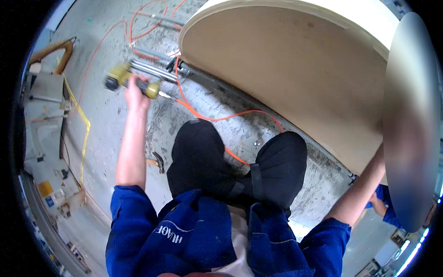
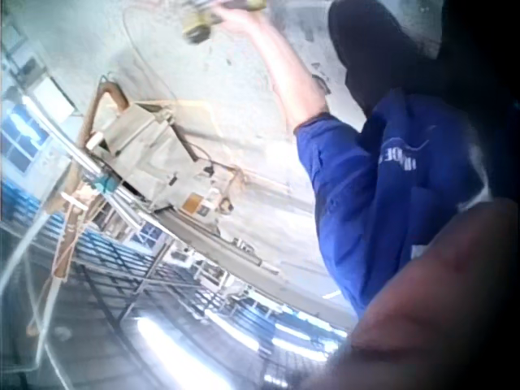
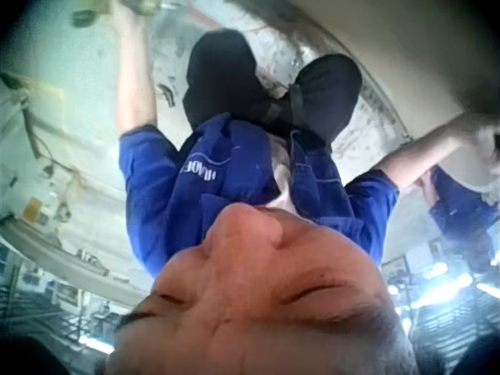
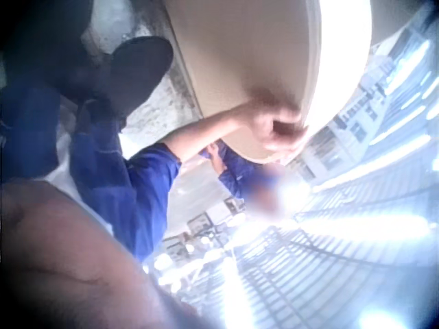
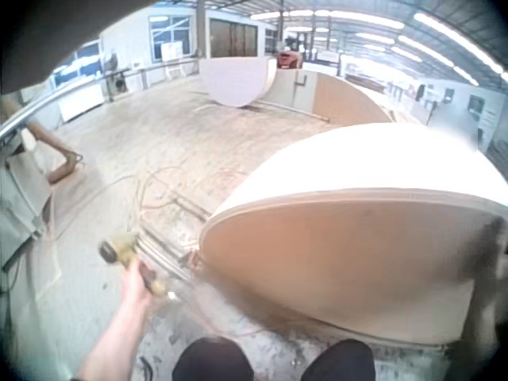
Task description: The person uses a pneumatic nail gun and a hammer to attach a curved wooden panel to a metal frame. They repeatedly drive nails along the edge and tap the panel to ensure a tight fit.
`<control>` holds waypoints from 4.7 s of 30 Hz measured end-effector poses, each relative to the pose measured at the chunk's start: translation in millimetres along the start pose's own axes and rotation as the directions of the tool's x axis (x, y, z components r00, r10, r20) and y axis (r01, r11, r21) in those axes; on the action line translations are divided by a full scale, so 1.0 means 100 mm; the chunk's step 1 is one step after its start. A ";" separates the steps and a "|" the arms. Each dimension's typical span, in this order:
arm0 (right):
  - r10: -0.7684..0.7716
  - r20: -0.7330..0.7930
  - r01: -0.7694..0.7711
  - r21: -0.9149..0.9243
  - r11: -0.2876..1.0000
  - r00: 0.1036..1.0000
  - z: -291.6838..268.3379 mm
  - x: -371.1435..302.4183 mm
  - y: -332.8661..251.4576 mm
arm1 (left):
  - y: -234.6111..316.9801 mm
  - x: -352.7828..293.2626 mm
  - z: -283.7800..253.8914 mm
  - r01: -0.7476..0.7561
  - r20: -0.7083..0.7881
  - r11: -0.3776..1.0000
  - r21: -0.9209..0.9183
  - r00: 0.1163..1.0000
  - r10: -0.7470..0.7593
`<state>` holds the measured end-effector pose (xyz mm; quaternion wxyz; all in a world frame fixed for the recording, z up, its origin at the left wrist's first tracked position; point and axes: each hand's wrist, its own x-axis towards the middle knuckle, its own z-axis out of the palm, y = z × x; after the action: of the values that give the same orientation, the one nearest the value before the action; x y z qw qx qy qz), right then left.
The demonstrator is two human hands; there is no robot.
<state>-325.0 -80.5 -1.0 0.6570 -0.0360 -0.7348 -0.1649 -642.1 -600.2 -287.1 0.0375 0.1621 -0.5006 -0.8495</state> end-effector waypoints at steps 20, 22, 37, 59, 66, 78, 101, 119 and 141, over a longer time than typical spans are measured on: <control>0.168 0.119 -0.152 -0.133 0.979 0.979 -0.23 0.05 -0.37 | -1.15 -0.44 -3.99 -0.269 0.247 -0.387 0.882 0.963 -0.105; 0.152 0.124 -0.132 -0.153 0.979 0.981 -0.20 0.05 -0.34 | -1.04 -0.68 -4.29 -0.206 0.238 -0.796 0.569 0.968 -0.080; 0.043 0.077 -0.029 -0.168 0.985 0.996 -0.20 0.13 -0.25 | -0.91 -1.37 -3.33 -0.212 0.097 -0.367 0.906 0.947 -0.307; 0.221 -0.038 -0.224 -0.200 0.954 0.975 -0.65 0.07 0.21 | 2.19 -3.52 3.53 -0.953 0.999 0.303 0.023 0.032 0.026; 0.230 -0.053 -0.236 -0.175 0.956 0.972 -0.65 0.08 0.21 | 2.21 -3.70 3.67 -0.996 0.992 0.022 -0.091 -0.093 -0.084; 0.246 -0.066 -0.253 -0.134 0.958 0.967 -0.63 0.09 0.23 | 2.35 -3.73 3.73 -0.993 0.998 0.114 -0.041 -0.036 0.048; 0.275 -0.013 -0.274 -0.151 0.950 0.961 -0.71 0.09 0.24 | 2.42 -4.13 4.08 -0.889 0.989 0.434 0.146 0.147 -0.032; 0.265 -0.006 -0.262 -0.169 0.950 0.964 -0.64 0.05 0.25 | 2.33 -3.85 4.22 -0.986 0.952 -0.008 -0.166 -0.158 -0.262; 0.226 -0.062 -0.232 -0.113 0.966 0.972 -0.59 0.07 0.22 | 2.18 -3.87 4.15 -0.957 0.956 -0.121 -0.264 -0.243 -0.163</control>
<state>-264.0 -78.3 15.0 0.6861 -0.1559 -0.6982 -0.1324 -428.1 -273.3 178.1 0.1248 -0.6764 -0.7156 -0.1221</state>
